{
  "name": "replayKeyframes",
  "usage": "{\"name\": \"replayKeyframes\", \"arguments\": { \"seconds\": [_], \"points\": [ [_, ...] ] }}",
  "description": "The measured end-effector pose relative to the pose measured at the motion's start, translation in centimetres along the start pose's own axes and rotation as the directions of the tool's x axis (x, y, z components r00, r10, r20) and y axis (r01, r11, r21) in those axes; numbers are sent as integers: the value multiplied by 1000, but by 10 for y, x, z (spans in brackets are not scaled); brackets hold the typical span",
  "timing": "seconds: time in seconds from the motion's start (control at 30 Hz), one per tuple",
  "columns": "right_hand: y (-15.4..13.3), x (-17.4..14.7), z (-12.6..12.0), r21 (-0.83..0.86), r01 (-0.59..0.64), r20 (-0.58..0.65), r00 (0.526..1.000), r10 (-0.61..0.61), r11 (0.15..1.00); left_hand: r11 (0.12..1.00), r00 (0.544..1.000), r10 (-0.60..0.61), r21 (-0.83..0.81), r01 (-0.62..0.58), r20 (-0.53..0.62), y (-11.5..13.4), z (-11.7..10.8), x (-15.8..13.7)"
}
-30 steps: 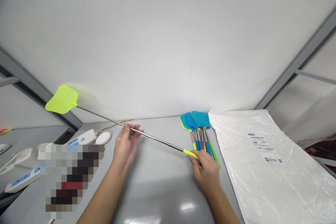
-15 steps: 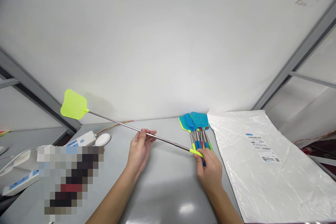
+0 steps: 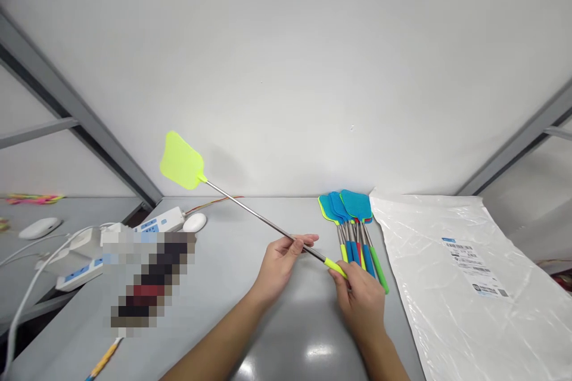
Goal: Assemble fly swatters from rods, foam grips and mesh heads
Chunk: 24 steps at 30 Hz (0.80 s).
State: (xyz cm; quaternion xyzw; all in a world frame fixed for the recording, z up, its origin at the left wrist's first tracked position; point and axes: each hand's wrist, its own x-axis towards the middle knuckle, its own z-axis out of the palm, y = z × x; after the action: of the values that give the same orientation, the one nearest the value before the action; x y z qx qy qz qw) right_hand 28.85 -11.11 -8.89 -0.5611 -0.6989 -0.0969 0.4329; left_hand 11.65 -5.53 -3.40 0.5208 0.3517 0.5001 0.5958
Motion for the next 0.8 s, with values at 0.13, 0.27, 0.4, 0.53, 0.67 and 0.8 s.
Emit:
{"name": "replayKeyframes", "arguments": {
  "seconds": [0.13,0.27,0.4,0.53,0.67,0.8],
  "points": [
    [8,0,-3,0,-12,0,1000,12,1000,998,995,19,63,-13,-93,2,-21,9],
    [9,0,-2,21,-20,3,1000,20,1000,992,962,68,-83,-93,-265,5,-41,22],
    [8,0,-2,35,-13,3,1000,12,999,949,903,83,-244,-201,-422,12,-67,34],
    [8,0,-1,52,-13,36,999,11,999,902,858,79,-329,-278,-507,21,-95,40],
    [8,0,-1,79,-14,59,998,10,997,874,819,74,-359,-328,-569,25,-113,44],
    [8,-1,-2,55,-22,33,999,20,998,890,807,76,-326,-320,-586,16,-105,45]
  ]
}}
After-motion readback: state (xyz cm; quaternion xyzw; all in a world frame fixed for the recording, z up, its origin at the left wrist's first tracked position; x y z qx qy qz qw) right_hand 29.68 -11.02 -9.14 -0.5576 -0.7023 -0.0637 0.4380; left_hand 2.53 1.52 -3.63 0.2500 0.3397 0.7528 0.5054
